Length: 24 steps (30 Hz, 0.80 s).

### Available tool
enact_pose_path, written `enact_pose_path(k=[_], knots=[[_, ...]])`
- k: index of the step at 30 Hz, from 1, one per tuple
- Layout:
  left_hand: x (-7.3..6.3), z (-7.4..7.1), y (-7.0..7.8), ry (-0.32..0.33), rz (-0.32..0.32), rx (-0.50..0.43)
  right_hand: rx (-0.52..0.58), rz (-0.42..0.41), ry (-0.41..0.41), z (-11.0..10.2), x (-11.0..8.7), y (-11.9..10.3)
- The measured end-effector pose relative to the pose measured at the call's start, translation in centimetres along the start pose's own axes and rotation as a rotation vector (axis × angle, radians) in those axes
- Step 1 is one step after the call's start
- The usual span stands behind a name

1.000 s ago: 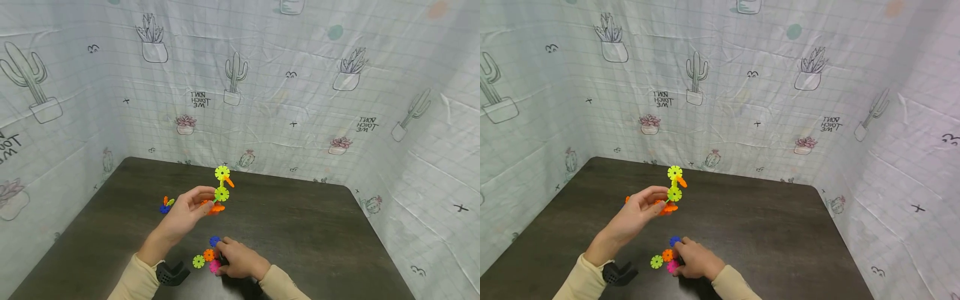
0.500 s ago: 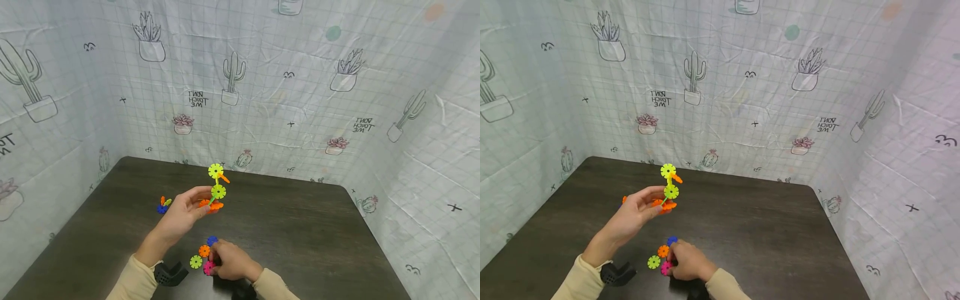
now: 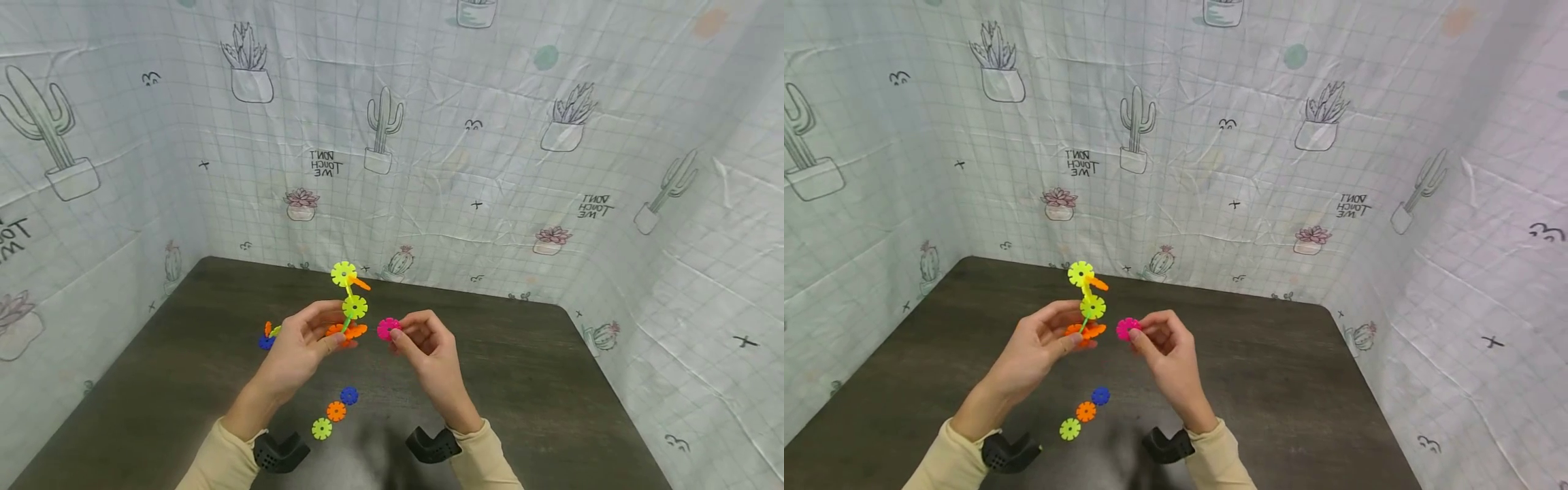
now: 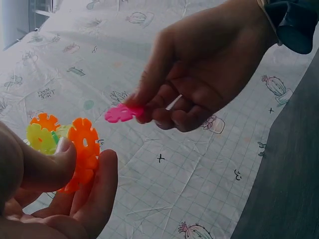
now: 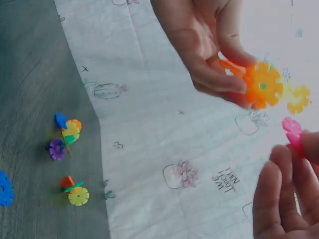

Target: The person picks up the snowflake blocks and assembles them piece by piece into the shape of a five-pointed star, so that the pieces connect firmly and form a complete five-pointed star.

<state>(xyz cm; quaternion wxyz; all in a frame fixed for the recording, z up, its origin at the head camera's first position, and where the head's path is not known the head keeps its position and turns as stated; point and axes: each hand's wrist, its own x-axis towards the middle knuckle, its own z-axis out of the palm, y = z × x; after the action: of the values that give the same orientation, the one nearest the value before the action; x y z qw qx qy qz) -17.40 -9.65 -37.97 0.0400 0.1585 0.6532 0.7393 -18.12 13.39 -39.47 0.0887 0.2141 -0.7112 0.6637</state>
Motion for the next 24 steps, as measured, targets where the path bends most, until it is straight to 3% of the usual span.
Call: enact_pose_path(k=[5,12,24], knots=[[0.0,0.2,-0.2,-0.007,0.004,0.002,-0.011,-0.049,0.025,0.3,0.0,-0.6],[0.2,0.7,-0.5,-0.016,0.013,0.007,-0.002,-0.047,0.019,0.6,0.0,-0.7],[0.2,1.1,-0.1,0.017,0.011,0.036,0.021,-0.049,0.075,1.0,0.0,-0.7]])
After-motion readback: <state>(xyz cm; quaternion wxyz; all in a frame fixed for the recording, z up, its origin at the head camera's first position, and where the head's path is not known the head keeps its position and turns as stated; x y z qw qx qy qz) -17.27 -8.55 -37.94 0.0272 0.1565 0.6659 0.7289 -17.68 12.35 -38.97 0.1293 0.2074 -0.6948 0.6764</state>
